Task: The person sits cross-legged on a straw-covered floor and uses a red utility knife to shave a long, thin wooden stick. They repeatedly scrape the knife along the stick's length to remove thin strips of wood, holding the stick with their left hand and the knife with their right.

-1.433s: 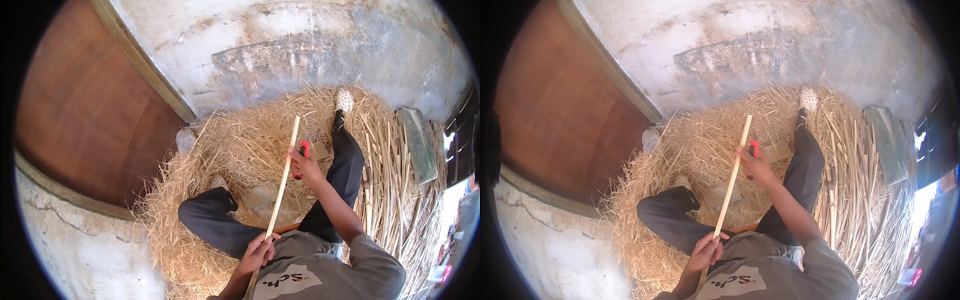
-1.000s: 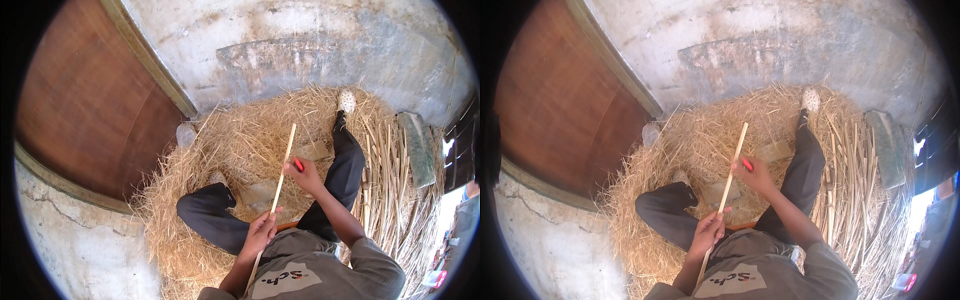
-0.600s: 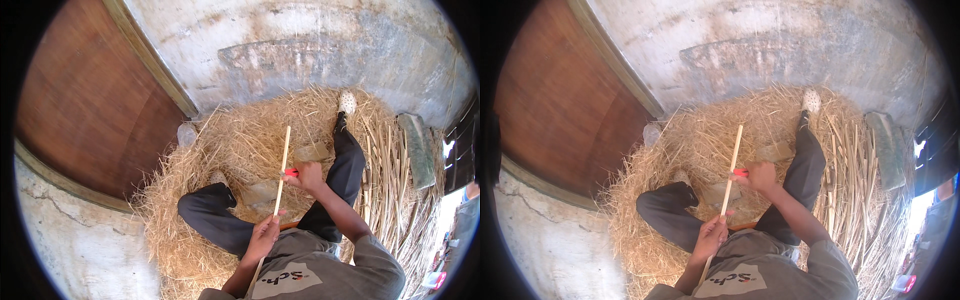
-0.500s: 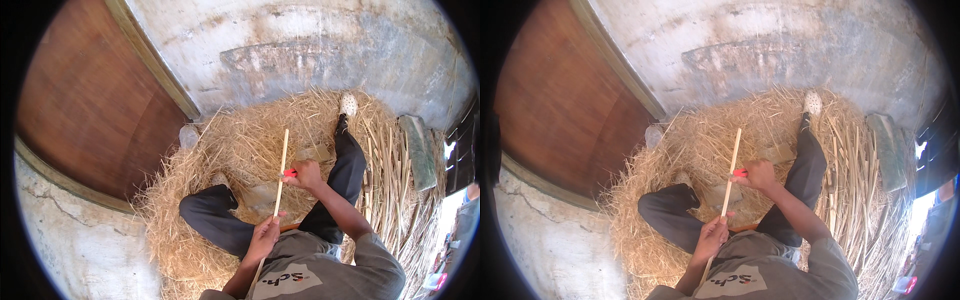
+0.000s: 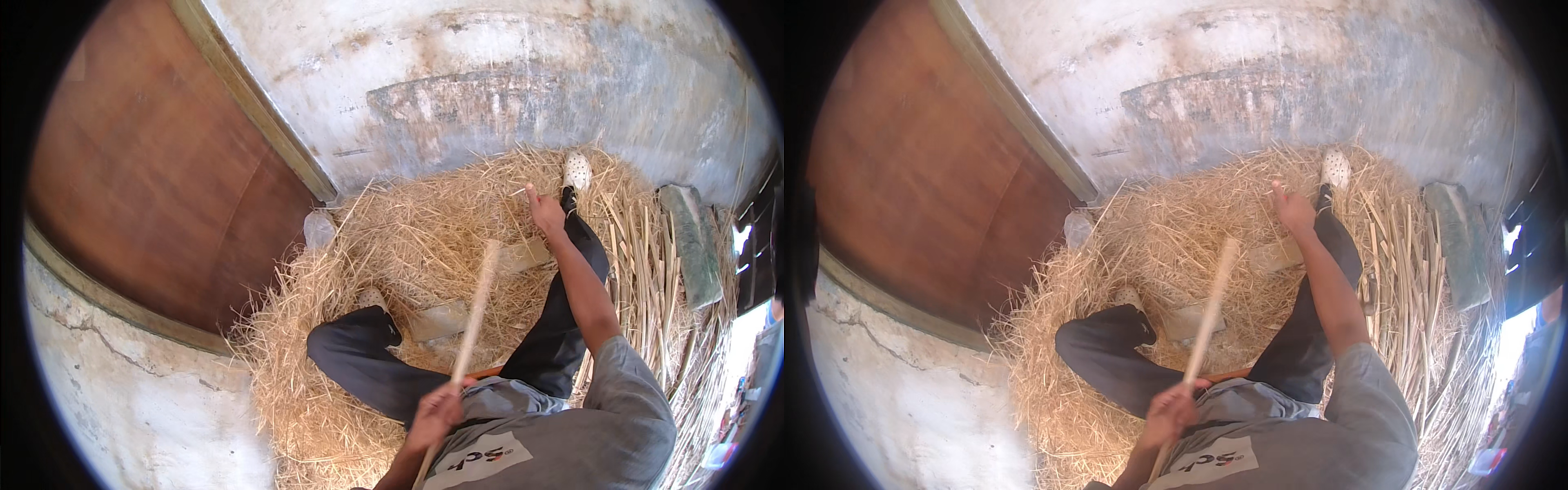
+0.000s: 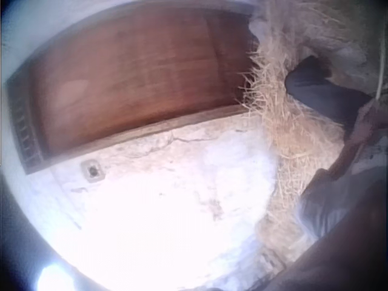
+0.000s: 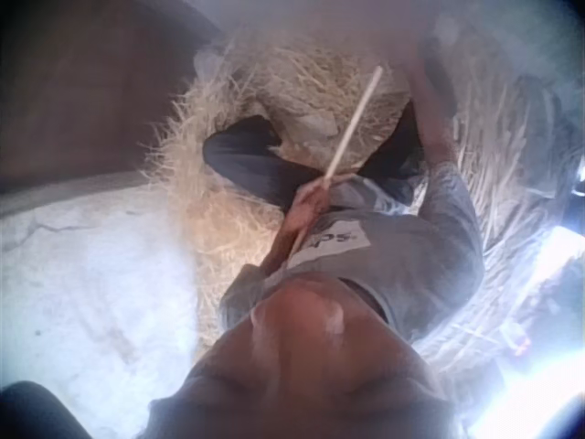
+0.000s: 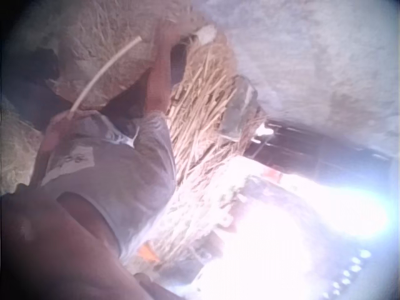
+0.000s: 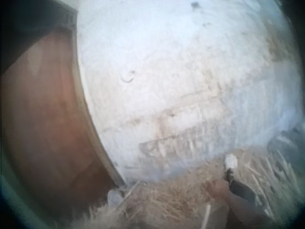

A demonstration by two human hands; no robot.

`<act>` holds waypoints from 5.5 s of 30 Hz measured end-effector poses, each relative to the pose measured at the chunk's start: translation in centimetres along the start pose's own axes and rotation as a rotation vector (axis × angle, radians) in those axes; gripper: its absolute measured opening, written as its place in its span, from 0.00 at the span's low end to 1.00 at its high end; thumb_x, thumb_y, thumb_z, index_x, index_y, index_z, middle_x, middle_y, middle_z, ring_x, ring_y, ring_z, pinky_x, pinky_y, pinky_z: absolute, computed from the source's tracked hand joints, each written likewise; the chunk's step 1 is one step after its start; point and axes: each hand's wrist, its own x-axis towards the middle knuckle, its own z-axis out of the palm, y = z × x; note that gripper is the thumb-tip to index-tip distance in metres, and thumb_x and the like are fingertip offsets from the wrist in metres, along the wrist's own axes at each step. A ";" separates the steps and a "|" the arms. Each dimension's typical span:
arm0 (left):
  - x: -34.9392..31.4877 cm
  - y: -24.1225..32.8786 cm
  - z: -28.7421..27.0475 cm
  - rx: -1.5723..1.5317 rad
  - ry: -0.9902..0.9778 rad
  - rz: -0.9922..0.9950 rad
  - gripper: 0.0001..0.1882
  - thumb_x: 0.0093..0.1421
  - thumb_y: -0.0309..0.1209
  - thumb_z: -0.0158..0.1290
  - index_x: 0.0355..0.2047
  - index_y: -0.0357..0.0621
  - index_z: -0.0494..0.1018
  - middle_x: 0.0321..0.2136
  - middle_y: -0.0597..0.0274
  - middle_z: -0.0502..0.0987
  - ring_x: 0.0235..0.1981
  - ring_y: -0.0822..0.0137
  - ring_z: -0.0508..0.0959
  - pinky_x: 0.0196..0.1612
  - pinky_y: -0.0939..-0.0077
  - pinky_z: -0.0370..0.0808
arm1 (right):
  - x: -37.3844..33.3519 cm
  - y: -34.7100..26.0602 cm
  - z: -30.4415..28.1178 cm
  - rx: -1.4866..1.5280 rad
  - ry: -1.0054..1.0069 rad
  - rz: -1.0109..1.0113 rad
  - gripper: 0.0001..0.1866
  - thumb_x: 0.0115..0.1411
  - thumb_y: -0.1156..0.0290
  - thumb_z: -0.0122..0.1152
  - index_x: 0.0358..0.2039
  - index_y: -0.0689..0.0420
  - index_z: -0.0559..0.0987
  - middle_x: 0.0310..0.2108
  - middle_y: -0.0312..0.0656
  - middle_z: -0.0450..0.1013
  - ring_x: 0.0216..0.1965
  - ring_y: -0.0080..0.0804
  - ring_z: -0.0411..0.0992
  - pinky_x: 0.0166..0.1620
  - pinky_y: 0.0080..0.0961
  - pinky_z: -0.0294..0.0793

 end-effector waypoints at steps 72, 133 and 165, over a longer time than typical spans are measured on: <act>1.9 2.7 -0.5 -0.333 0.059 0.001 0.18 0.71 0.33 0.37 0.53 0.32 0.64 0.10 0.74 0.54 0.11 0.80 0.52 0.20 0.83 0.52 | -14.1 -7.2 4.1 0.088 0.027 -0.885 0.38 0.43 0.25 0.54 0.12 0.54 0.70 0.11 0.42 0.66 0.14 0.42 0.69 0.22 0.38 0.66; 1.5 2.8 1.9 -0.099 0.060 -0.004 0.18 0.71 0.33 0.37 0.53 0.32 0.65 0.11 0.73 0.54 0.12 0.80 0.53 0.19 0.83 0.54 | -12.4 -6.2 1.7 0.087 0.088 -0.744 0.36 0.44 0.29 0.58 0.13 0.55 0.74 0.09 0.43 0.65 0.14 0.44 0.69 0.21 0.39 0.67; 5.0 3.8 0.2 -0.005 0.012 -0.027 0.21 0.71 0.34 0.36 0.56 0.30 0.64 0.14 0.68 0.62 0.14 0.78 0.59 0.20 0.84 0.58 | -17.7 -9.0 -1.0 1.337 -0.750 0.191 0.14 0.62 0.61 0.59 0.29 0.59 0.76 0.12 0.25 0.55 0.12 0.15 0.52 0.16 0.18 0.49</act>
